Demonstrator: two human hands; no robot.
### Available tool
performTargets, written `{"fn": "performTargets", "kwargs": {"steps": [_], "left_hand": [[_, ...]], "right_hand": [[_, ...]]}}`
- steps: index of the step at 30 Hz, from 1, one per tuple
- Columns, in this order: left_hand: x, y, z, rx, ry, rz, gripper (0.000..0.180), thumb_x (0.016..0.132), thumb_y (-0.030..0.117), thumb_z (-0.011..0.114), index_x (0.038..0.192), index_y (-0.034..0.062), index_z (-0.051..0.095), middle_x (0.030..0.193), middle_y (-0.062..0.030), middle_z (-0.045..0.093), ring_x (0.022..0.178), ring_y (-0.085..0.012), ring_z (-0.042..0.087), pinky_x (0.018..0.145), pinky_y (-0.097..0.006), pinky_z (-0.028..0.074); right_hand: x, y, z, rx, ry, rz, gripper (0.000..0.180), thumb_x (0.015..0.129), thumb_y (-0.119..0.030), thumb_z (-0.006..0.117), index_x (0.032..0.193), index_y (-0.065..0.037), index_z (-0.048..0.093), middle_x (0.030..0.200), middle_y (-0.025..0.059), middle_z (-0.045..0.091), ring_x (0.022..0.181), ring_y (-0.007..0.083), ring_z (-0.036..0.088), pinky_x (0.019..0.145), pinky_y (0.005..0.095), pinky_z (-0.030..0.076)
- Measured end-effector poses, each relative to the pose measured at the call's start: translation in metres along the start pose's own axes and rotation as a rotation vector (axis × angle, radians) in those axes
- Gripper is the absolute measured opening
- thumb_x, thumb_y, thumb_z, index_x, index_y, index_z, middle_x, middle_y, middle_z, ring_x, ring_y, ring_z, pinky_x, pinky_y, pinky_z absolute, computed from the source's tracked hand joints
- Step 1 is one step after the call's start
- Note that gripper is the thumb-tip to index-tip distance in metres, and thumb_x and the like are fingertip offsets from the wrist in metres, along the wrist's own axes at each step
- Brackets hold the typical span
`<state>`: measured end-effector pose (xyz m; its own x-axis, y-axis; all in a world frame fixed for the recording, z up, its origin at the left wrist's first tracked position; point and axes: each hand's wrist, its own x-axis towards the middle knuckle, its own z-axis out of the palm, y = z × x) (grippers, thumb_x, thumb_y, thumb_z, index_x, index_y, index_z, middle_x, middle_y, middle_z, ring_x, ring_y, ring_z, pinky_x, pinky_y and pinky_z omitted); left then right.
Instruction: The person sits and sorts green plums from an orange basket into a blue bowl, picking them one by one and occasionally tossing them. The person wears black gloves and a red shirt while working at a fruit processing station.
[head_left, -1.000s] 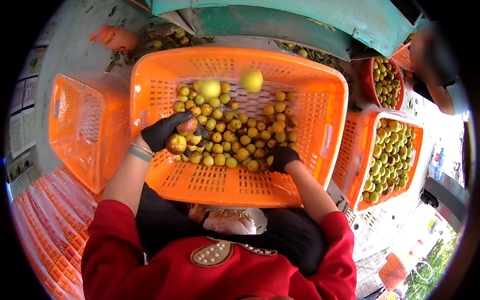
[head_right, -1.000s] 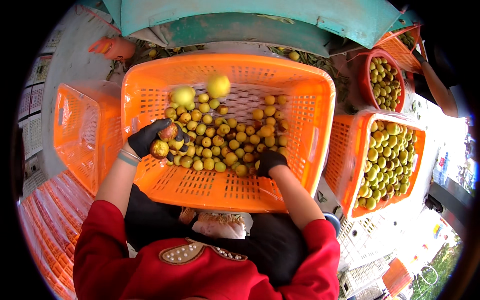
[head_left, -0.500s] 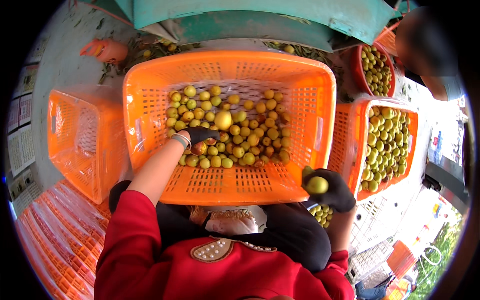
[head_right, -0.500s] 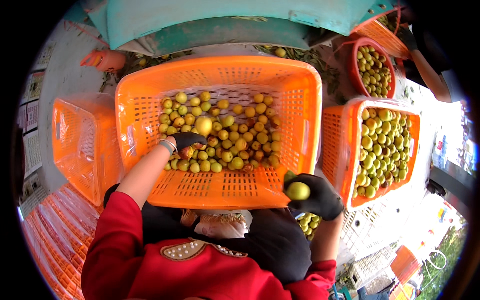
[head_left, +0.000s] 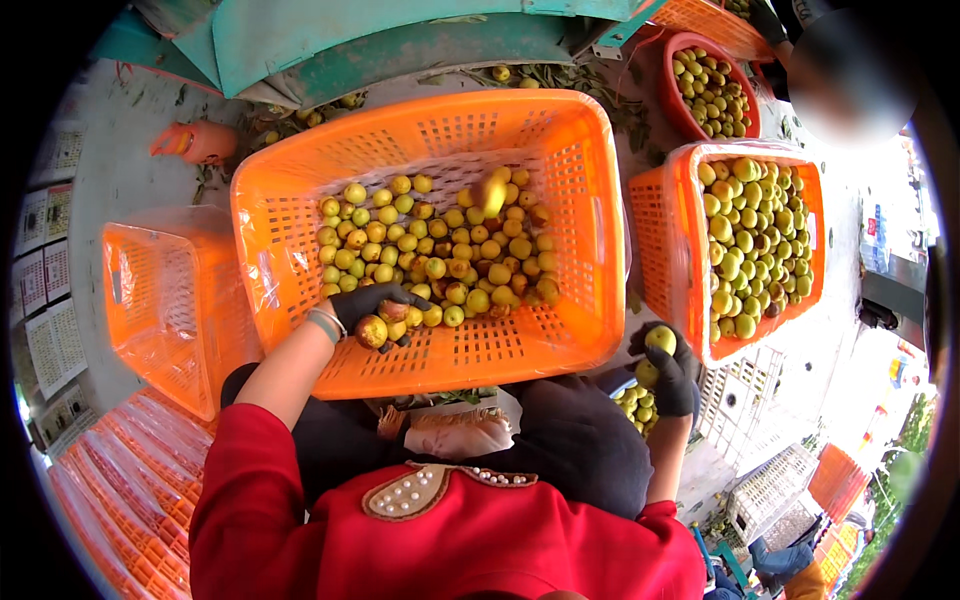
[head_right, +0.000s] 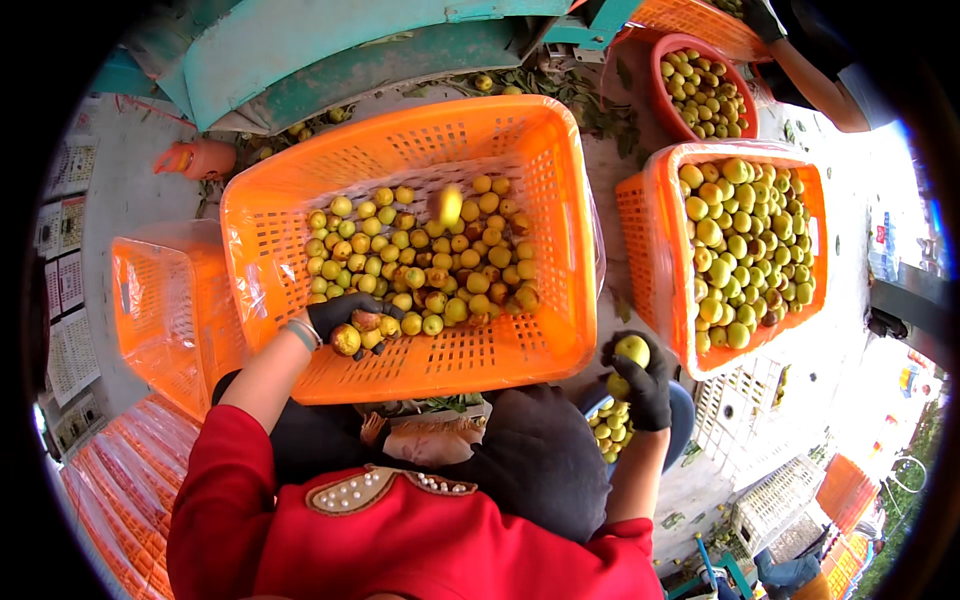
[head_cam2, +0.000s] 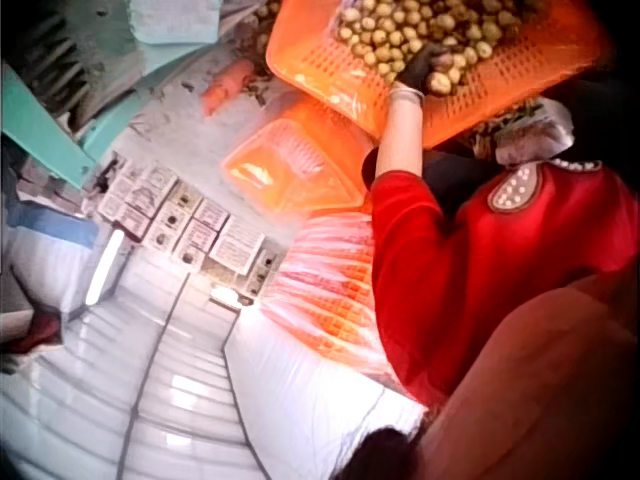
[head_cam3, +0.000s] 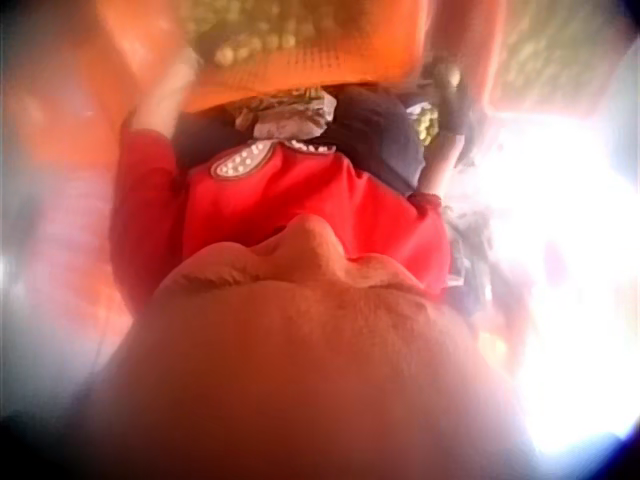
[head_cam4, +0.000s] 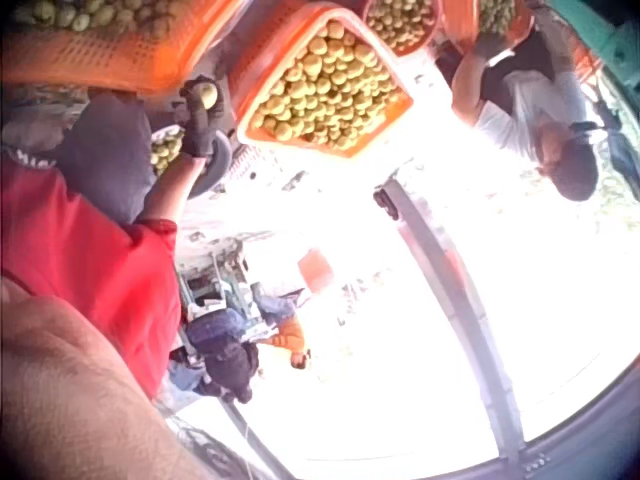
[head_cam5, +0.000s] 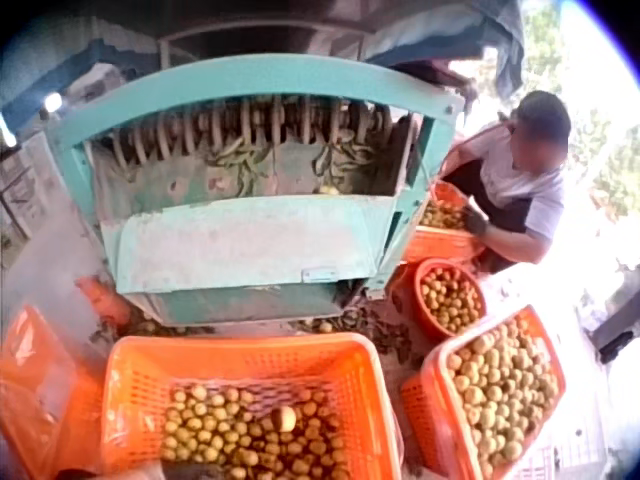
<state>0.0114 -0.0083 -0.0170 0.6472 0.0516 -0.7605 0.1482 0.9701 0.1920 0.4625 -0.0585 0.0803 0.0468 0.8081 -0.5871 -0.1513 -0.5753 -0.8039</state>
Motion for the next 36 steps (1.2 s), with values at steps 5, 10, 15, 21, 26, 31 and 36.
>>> {"fn": "performTargets", "kwargs": {"steps": [5,10,15,21,26,31,36], "left_hand": [[-0.013,0.019,0.072,-0.283,-0.255,0.243,0.063,0.084,0.040,0.047,0.138,0.0075,0.038,0.113,-0.0141,0.056,0.086,-0.0256,0.064,0.051,-0.034,0.057],[-0.020,0.078,0.173,0.098,-0.161,0.245,0.067,0.085,0.041,0.048,0.142,0.0104,0.033,0.118,-0.0121,0.057,0.084,-0.0226,0.064,0.055,-0.033,0.056],[0.011,0.116,0.235,0.359,-0.129,0.136,0.056,0.091,0.027,0.047,0.143,0.0099,0.033,0.128,-0.0128,0.051,0.095,-0.0214,0.062,0.079,-0.033,0.054],[0.023,0.103,0.326,0.327,-0.277,0.066,0.053,0.089,0.037,0.048,0.133,0.0064,0.044,0.113,-0.0191,0.059,0.084,-0.0274,0.065,0.065,-0.033,0.057],[0.073,0.073,0.428,0.334,-0.302,-0.019,0.055,0.088,0.048,0.049,0.124,0.0065,0.049,0.103,-0.0142,0.062,0.080,-0.0268,0.066,0.058,-0.037,0.057],[0.155,-0.011,0.454,0.258,-0.125,0.031,0.051,0.086,0.046,0.057,0.124,0.0128,0.049,0.113,-0.0090,0.052,0.093,-0.0206,0.059,0.063,-0.033,0.056],[0.147,-0.012,0.415,0.589,-0.108,0.244,0.049,0.087,0.033,0.057,0.131,0.0143,0.046,0.120,-0.0050,0.050,0.101,-0.0157,0.056,0.085,-0.030,0.049]], "right_hand": [[0.021,-0.017,0.071,-0.044,-0.555,0.126,0.057,0.072,-0.008,0.071,0.125,0.001,0.054,0.107,0.0070,0.062,0.096,0.0143,0.059,0.081,0.0276,0.050],[0.015,-0.020,0.073,0.126,-0.732,-0.040,0.054,0.076,-0.011,0.070,0.126,0.000,0.053,0.110,0.0064,0.063,0.103,0.0148,0.058,0.090,0.0293,0.047],[-0.003,-0.030,0.035,0.138,-0.729,-0.159,0.043,0.077,-0.008,0.068,0.118,0.000,0.057,0.116,0.0076,0.061,0.108,0.0161,0.056,0.096,0.0303,0.043],[-0.105,-0.005,-0.061,0.282,-0.306,0.045,0.055,0.072,-0.012,0.069,0.123,-0.002,0.052,0.115,0.0074,0.058,0.103,0.0205,0.058,0.092,0.0335,0.048],[-0.198,0.027,-0.193,0.882,0.374,-0.637,0.050,0.081,-0.034,0.062,0.123,-0.008,0.050,0.121,0.0135,0.056,0.100,0.0222,0.060,0.077,0.0355,0.053],[-0.178,0.141,-0.227,0.894,0.583,-0.246,0.037,0.086,-0.043,0.058,0.108,-0.013,0.057,0.104,0.0096,0.064,0.077,0.0178,0.062,0.063,0.0310,0.054],[-0.149,0.231,-0.203,0.683,0.659,-0.243,0.036,0.095,-0.035,0.046,0.117,-0.007,0.054,0.106,0.0109,0.062,0.098,0.0242,0.061,0.076,0.0406,0.055]]}}
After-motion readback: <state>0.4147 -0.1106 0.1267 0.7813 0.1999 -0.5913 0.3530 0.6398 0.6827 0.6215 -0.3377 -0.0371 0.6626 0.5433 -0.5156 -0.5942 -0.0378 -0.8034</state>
